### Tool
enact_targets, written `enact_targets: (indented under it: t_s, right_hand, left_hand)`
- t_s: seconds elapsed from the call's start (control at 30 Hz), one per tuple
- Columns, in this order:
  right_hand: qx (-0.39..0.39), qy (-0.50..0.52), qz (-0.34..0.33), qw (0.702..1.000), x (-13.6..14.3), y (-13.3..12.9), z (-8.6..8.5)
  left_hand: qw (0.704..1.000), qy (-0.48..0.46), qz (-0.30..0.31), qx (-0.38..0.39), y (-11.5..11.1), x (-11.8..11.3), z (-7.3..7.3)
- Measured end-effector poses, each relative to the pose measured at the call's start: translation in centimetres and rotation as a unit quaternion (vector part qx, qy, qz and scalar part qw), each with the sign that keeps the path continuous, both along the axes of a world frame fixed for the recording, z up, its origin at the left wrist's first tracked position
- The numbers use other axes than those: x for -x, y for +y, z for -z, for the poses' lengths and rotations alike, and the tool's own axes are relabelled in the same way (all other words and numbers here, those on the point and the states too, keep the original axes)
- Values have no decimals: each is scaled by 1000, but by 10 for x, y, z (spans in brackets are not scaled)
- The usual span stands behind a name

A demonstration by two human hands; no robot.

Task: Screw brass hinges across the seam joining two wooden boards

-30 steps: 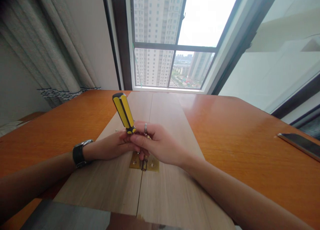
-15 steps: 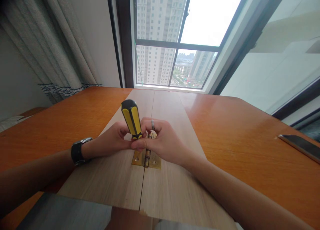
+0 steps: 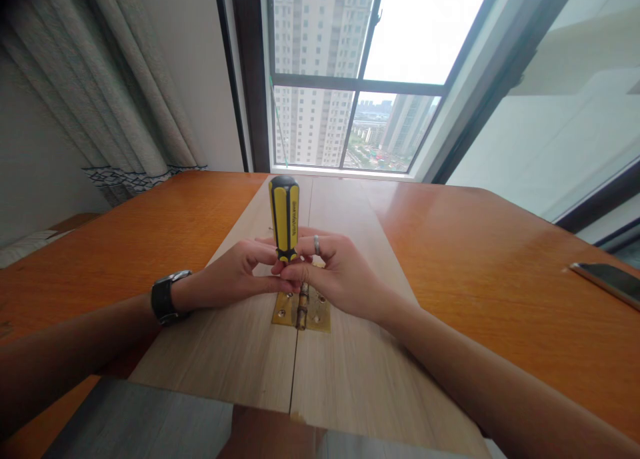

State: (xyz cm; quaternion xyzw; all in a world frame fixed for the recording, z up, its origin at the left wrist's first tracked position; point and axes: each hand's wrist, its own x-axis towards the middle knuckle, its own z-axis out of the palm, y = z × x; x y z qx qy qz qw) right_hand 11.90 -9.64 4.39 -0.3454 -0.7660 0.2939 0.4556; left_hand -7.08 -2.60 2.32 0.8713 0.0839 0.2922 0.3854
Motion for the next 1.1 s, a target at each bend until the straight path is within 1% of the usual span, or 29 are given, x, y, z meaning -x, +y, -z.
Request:
enact_targets:
  t_s: [0.17, 0.27, 0.33, 0.43, 0.6, 0.73, 0.93, 1.03, 1.1]
  right_hand:
    - [-2, 22, -2, 1000, 2, 0, 2]
    - [10, 26, 5, 1000, 3, 1, 5]
    - [22, 35, 10, 999, 3, 2, 6]
    - [39, 39, 3, 998, 1, 0, 4]
    - [67, 73, -49, 994, -2, -8, 0]
    - [99, 96, -35, 990, 1, -7, 0]
    - [35, 123, -17, 992, 6, -2, -2]
    - [47, 105, -15, 993, 6, -6, -3]
    - [57, 97, -26, 993, 4, -8, -3]
  left_hand:
    - [1000, -18, -18, 7, -2, -1, 0]
    - [999, -10, -37, 19, -4, -1, 0]
    - [999, -10, -45, 13, -4, -1, 0]
    - [999, -21, -33, -1, -4, -2, -1]
    - [999, -30, -1, -23, -1, -1, -1]
    - [999, -26, 3, -22, 0, 0, 0]
    - [999, -35, 10, -31, -2, 0, -1]
    - [999, -41, 7, -32, -2, -1, 0]
    - [998, -41, 9, -36, -2, -2, 0]
